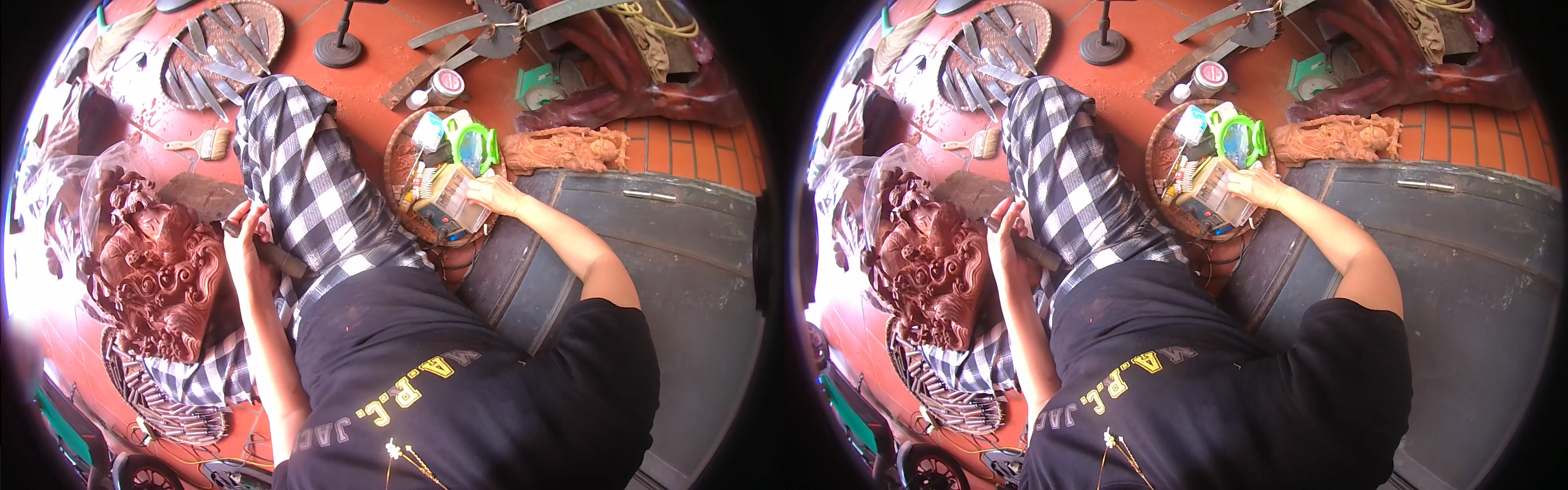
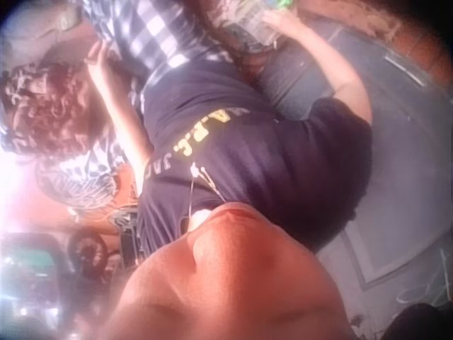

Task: The person sits on the floor and uses a rotary carving tool to refine details on a large ornate wooden carving. They briefly open a small plastic case to select a bit, then continue carving the wood surface.

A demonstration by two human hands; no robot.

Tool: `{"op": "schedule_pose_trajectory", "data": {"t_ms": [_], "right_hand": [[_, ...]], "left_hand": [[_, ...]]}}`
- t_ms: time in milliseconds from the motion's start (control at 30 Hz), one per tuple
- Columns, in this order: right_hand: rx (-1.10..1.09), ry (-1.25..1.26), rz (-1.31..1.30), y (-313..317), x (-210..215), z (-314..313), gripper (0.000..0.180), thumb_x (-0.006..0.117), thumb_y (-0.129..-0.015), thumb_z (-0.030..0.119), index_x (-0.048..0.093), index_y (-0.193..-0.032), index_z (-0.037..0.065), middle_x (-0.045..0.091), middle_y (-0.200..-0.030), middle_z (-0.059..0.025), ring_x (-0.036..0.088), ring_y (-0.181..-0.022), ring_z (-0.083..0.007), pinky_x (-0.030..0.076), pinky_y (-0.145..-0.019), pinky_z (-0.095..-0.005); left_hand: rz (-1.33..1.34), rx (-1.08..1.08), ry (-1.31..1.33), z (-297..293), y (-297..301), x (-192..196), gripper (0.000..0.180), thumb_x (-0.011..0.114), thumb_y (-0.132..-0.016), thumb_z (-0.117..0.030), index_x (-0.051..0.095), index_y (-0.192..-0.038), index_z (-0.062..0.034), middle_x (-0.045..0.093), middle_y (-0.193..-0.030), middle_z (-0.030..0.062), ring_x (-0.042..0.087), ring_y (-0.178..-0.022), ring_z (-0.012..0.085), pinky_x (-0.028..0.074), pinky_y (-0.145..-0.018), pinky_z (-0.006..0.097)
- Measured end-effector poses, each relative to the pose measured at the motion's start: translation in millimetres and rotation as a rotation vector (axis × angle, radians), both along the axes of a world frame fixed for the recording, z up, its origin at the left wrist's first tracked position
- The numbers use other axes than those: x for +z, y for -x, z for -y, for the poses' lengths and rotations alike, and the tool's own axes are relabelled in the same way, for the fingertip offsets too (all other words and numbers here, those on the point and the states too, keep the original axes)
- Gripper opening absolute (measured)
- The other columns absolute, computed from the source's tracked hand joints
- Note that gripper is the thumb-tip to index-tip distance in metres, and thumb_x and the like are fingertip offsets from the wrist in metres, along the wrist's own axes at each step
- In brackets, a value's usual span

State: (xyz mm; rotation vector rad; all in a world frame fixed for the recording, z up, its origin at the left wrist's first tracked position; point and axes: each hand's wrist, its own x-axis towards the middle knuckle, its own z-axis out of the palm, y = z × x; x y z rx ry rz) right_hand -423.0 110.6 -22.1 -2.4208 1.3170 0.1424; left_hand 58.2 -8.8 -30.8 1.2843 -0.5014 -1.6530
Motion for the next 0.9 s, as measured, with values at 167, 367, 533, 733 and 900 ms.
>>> {"op": "schedule_pose_trajectory", "data": {"t_ms": [167,367,533,733,900], "right_hand": [[0.024,-0.009,0.077,-1,0,5,0.014,0.067,-0.076,0.012,0.053,-0.078,0.008,0.053,-0.077,-0.0064,0.059,-0.074,-0.0264,0.047,-0.06,-0.0389],[0.089,0.0,0.094,-4,7,9,0.01,0.063,-0.076,0.01,0.053,-0.079,0.008,0.051,-0.077,-0.0072,0.058,-0.074,-0.0273,0.047,-0.059,-0.0382],[0.105,-0.103,-0.03,7,13,-5,0.007,0.055,-0.081,0.016,0.053,-0.081,0.009,0.054,-0.085,-0.0077,0.061,-0.081,-0.0274,0.048,-0.061,-0.0406],[0.043,-0.156,-0.032,8,8,-16,0.013,0.059,-0.082,0.019,0.051,-0.079,0.008,0.053,-0.083,-0.0084,0.059,-0.078,-0.0294,0.048,-0.062,-0.0414],[-0.159,-0.036,0.014,7,16,-22,0.02,0.069,-0.079,0.023,0.055,-0.084,0.009,0.057,-0.083,-0.0082,0.061,-0.077,-0.0297,0.049,-0.063,-0.0404]], "left_hand": [[0.032,-0.002,-0.01,1,3,5,0.042,0.069,-0.084,-0.009,0.049,-0.119,0.0038,0.064,-0.099,0.0134,0.05,-0.063,0.0089,0.042,-0.054,0.021],[0.028,0.0,-0.007,1,4,5,0.043,0.069,-0.084,-0.009,0.049,-0.119,0.0038,0.064,-0.098,0.0134,0.05,-0.063,0.009,0.042,-0.054,0.021],[-0.004,-0.001,-0.006,1,1,1,0.043,0.068,-0.085,-0.009,0.047,-0.12,0.0039,0.064,-0.1,0.0153,0.051,-0.063,0.0094,0.042,-0.055,0.021],[0.006,-0.021,0.0,1,3,0,0.05,0.069,-0.083,-0.012,0.046,-0.124,0.0046,0.065,-0.099,0.0133,0.05,-0.066,0.0088,0.041,-0.058,0.02],[-0.001,0.012,-0.013,1,4,5,0.043,0.07,-0.084,-0.009,0.048,-0.119,0.0038,0.065,-0.098,0.0144,0.05,-0.062,0.0086,0.041,-0.054,0.02]]}}
